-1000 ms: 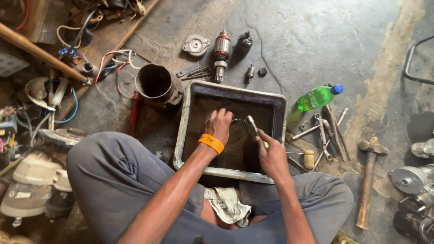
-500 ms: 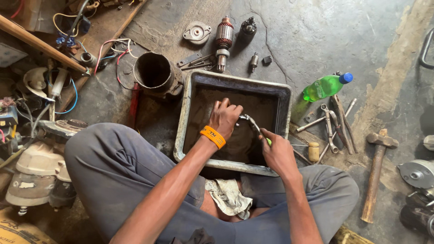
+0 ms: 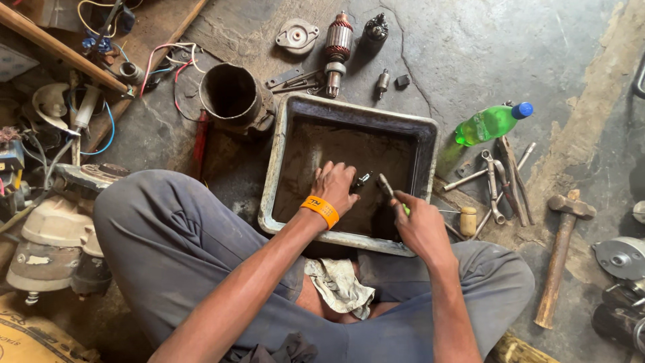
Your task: The person sits on the workshop floor with a dark liquid-filled tray and cleans small metal components, scrubbing each part with a brush and dipping it in the liquid. They pour liquid from a green plastic bottle over a part and continue scrubbing parts one at a time.
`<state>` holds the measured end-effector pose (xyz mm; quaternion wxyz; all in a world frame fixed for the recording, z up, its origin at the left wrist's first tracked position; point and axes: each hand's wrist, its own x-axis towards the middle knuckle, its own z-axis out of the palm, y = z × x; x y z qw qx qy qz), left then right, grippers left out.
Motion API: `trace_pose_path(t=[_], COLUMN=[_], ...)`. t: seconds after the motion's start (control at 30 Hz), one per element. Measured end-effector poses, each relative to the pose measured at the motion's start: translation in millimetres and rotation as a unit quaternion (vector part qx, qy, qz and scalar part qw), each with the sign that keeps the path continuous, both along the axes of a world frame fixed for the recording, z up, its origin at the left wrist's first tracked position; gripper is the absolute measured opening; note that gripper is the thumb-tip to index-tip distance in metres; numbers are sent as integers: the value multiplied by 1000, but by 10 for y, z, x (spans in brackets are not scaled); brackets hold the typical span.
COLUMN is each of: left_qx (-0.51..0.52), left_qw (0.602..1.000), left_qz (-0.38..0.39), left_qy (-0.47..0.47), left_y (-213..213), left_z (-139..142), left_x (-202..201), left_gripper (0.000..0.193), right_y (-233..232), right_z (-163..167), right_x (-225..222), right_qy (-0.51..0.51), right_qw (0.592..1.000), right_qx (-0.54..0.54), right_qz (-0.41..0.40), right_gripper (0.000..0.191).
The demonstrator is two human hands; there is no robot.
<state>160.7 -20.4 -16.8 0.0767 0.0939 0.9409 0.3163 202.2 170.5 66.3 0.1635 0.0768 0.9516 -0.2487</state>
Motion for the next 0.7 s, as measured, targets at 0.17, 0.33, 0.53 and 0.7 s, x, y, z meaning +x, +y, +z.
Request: trace_pose_path(t=[0.17,0.33,0.53,0.7], left_qx=[-2,34,12,9], left_qw=[999,997,991,995], left_qz=[34,59,44,66], left_qy=[9,40,122,77], left_y=[23,26,42,51], left_z=[-76,-138,-199,-280], left_x=[-61,-102,-97,-120], left_gripper=[40,48,56,39], right_y=[-76,-239,-226,-206], right_z=[-24,-271,-499,-473], right_x=[64,3,-86,-89], right_qy=[71,143,166,152], right_qw=[996,986,982,983], right_qx=[-30,-54,-65,-89], right_qz=[33,63,58,43], right_gripper=[32,27,31,30])
